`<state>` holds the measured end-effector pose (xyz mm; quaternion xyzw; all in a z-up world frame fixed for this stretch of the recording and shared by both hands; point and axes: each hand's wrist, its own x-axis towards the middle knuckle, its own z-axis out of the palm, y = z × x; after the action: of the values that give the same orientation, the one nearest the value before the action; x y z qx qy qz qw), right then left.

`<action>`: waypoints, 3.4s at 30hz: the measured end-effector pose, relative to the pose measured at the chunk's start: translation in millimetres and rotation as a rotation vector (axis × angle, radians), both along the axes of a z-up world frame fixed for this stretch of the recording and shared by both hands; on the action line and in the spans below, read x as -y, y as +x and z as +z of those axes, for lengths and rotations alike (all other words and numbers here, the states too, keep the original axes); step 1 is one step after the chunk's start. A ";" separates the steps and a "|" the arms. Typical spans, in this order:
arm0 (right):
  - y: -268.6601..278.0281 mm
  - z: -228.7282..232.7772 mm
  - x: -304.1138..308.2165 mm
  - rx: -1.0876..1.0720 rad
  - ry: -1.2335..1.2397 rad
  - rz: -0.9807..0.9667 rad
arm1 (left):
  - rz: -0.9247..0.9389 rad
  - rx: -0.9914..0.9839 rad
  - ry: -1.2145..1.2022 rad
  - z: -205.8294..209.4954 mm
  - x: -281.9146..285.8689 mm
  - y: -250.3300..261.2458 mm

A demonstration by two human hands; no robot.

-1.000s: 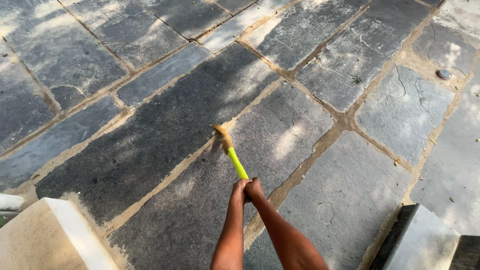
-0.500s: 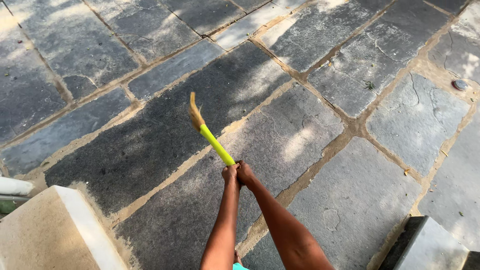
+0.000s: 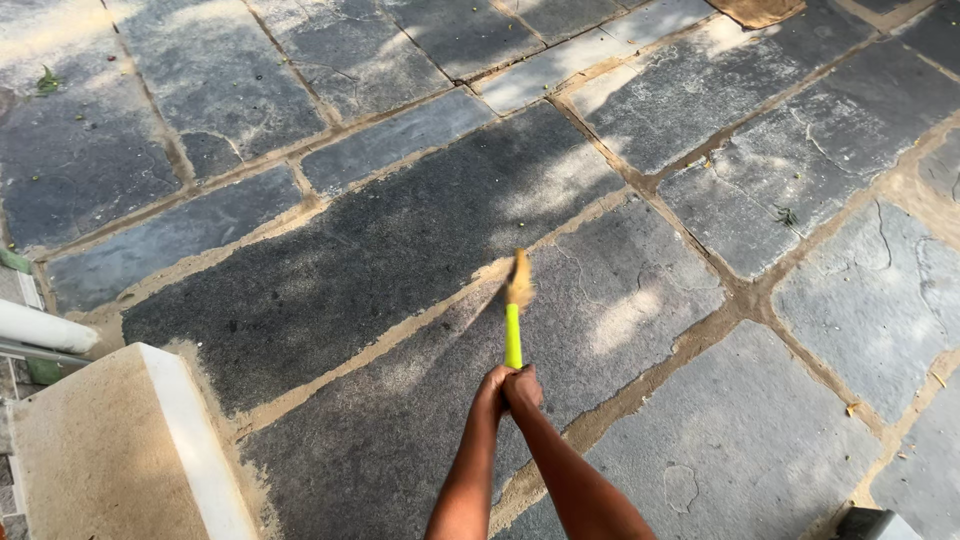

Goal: The person sweeps a stone-paved outdoor area using a broom, moving debris and items like a paint roller aside while cleaning the surface and the base of concrete steps.

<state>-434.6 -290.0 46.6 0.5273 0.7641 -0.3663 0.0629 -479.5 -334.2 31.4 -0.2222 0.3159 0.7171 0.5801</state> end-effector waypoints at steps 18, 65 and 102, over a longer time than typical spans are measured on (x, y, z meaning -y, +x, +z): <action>-65.7 -17.7 92.0 0.055 -0.307 0.465 | 0.591 0.079 -0.529 -33.1 113.8 -48.0; -122.9 -30.5 83.1 0.047 0.157 0.335 | 0.480 -0.187 -0.207 -26.2 95.2 -108.2; -382.9 4.1 298.0 0.024 -0.103 1.103 | 1.332 -0.086 -0.282 0.7 320.1 -315.3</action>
<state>-817.5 -588.0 50.7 0.0494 0.9072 -0.3101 0.2799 -794.8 -654.3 32.1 -0.4138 0.2249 0.8816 -0.0325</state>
